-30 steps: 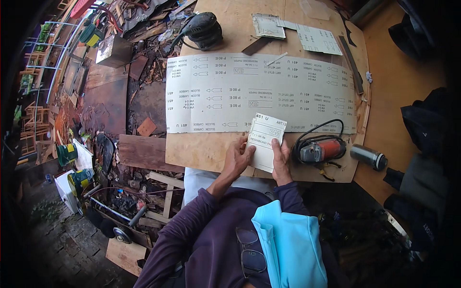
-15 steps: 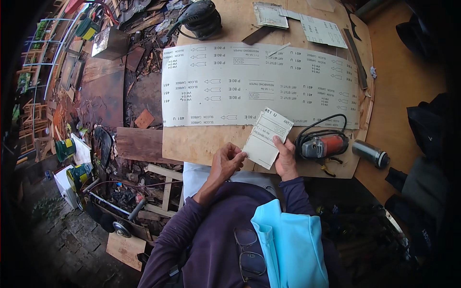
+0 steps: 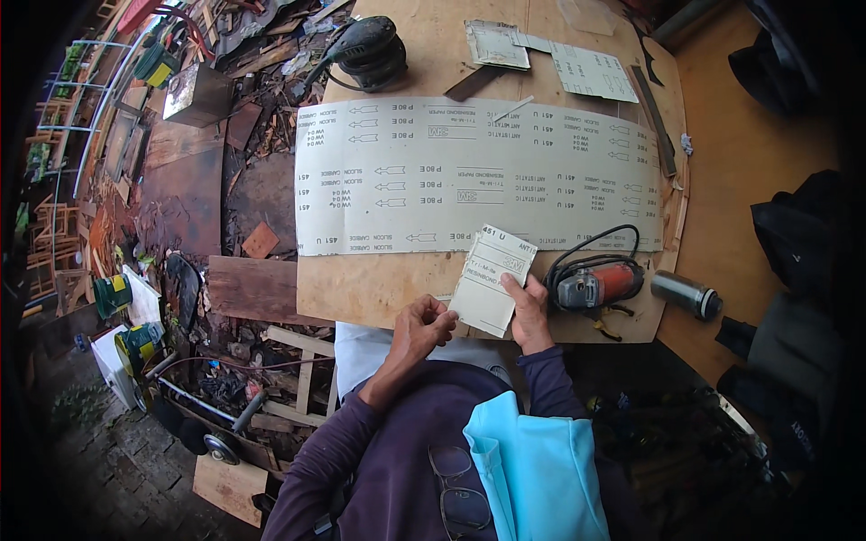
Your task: Measuring, marking, and cutting pieces of sandpaper using a template and a knife.
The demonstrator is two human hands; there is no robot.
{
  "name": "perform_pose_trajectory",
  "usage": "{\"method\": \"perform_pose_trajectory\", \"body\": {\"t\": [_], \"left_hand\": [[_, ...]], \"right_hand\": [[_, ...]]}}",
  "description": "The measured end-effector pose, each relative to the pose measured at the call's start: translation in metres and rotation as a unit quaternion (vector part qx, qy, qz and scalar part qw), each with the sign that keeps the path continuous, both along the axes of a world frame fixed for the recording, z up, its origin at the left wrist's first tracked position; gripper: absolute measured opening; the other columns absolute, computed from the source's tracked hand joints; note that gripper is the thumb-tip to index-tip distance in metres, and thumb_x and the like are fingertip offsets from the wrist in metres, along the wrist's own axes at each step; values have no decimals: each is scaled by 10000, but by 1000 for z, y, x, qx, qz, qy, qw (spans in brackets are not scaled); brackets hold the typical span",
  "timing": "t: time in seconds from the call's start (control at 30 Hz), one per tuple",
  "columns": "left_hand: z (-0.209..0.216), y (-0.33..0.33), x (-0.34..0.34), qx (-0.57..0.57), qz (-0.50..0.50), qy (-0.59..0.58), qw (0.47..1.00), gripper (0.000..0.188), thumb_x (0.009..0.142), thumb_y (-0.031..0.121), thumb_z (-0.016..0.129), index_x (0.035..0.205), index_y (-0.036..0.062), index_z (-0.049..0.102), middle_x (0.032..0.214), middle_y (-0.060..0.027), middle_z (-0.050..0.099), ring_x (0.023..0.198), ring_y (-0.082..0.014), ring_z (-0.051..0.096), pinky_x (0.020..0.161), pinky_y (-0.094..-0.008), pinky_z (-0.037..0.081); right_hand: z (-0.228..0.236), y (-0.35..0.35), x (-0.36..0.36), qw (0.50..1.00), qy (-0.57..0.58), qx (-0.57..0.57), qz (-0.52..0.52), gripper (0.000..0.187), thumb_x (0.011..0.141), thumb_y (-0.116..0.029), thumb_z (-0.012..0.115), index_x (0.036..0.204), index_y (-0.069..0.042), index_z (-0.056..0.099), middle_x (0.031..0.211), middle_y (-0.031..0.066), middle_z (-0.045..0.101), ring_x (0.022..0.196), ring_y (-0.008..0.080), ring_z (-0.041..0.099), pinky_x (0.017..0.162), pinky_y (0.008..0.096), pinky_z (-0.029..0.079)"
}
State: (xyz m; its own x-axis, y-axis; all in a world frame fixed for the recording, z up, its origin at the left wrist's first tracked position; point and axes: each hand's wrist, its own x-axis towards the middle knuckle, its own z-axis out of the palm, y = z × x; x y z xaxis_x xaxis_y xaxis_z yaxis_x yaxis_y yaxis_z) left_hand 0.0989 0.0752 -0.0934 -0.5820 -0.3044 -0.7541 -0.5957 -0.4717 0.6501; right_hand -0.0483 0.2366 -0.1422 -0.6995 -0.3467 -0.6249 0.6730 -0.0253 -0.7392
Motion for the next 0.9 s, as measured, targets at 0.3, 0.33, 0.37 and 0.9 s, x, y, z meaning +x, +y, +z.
{"method": "perform_pose_trajectory", "body": {"t": [0.3, 0.33, 0.37, 0.9], "left_hand": [[2, -8, 10, -111, -77, -66, 989, 207, 998, 178, 700, 897, 27, 599, 777, -76, 719, 635, -128, 679, 574, -274, 533], [2, -8, 12, -110, -76, -67, 989, 207, 998, 178, 700, 897, 27, 599, 777, -76, 719, 635, -128, 679, 574, -274, 533], [0, -8, 16, -99, -58, -52, 992, 191, 1005, 161, 679, 905, 28, 586, 773, -76, 708, 656, -131, 685, 586, -278, 537], [30, -130, 43, -89, 197, 77, 973, 185, 1056, 187, 651, 1019, 18, 586, 880, -81, 692, 727, -129, 696, 630, -273, 595]], "right_hand": [[25, 15, 8, 785, 460, 387, 147, 655, 911, -223, 765, 1408, 15, 409, 1209, 222, 474, 1094, 422, 572, 946, 481, 484], [30, 16, 7, 772, 478, 395, 144, 652, 908, -203, 765, 1412, 7, 409, 1210, 224, 472, 1084, 415, 574, 923, 482, 493], [36, 16, 6, 758, 496, 401, 142, 651, 904, -184, 766, 1417, -2, 409, 1210, 226, 470, 1074, 409, 575, 900, 483, 502], [47, -189, -1, 964, 90, -50, 246, 134, 1007, -143, 698, 980, -12, 701, 716, -78, 544, 558, -4, 412, 471, 210, 319]]}}
